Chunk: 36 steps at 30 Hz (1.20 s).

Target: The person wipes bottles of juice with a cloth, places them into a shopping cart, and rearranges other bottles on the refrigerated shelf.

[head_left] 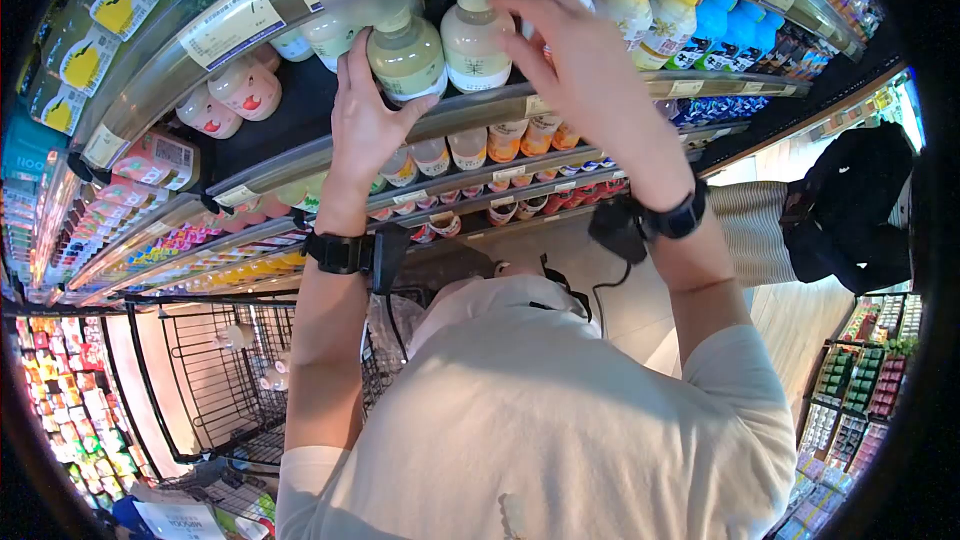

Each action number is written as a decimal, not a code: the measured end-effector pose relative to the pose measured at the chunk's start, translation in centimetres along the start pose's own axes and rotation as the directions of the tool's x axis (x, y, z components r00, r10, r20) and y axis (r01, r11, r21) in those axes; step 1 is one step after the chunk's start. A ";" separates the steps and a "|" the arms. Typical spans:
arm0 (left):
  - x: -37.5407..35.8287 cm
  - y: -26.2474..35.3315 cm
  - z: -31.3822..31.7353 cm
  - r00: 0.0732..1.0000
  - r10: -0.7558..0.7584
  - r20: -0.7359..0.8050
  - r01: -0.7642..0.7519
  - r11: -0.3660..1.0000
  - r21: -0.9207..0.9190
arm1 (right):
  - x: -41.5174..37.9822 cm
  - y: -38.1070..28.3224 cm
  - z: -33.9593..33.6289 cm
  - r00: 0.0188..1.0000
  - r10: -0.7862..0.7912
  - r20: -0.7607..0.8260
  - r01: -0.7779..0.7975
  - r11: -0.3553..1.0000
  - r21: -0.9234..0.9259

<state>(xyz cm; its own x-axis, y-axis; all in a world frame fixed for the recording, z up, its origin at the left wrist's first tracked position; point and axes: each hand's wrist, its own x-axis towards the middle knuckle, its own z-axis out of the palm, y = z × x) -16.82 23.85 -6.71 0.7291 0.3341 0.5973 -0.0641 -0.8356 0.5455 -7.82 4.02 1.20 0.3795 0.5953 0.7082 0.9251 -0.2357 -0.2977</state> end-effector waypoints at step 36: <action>-11.5 3.3 -6.7 0.910 -0.056 0.410 0.145 0.971 -0.189 | -21.3 -4.4 10.3 0.640 -0.021 0.768 -0.189 0.965 0.184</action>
<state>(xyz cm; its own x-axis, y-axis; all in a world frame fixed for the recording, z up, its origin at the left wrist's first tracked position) -29.98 20.19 -7.90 0.9467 0.1721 0.2722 -0.0853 -0.6810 0.7273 -20.07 0.24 -19.19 0.2154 0.9760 -0.0323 0.8188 -0.1986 -0.5387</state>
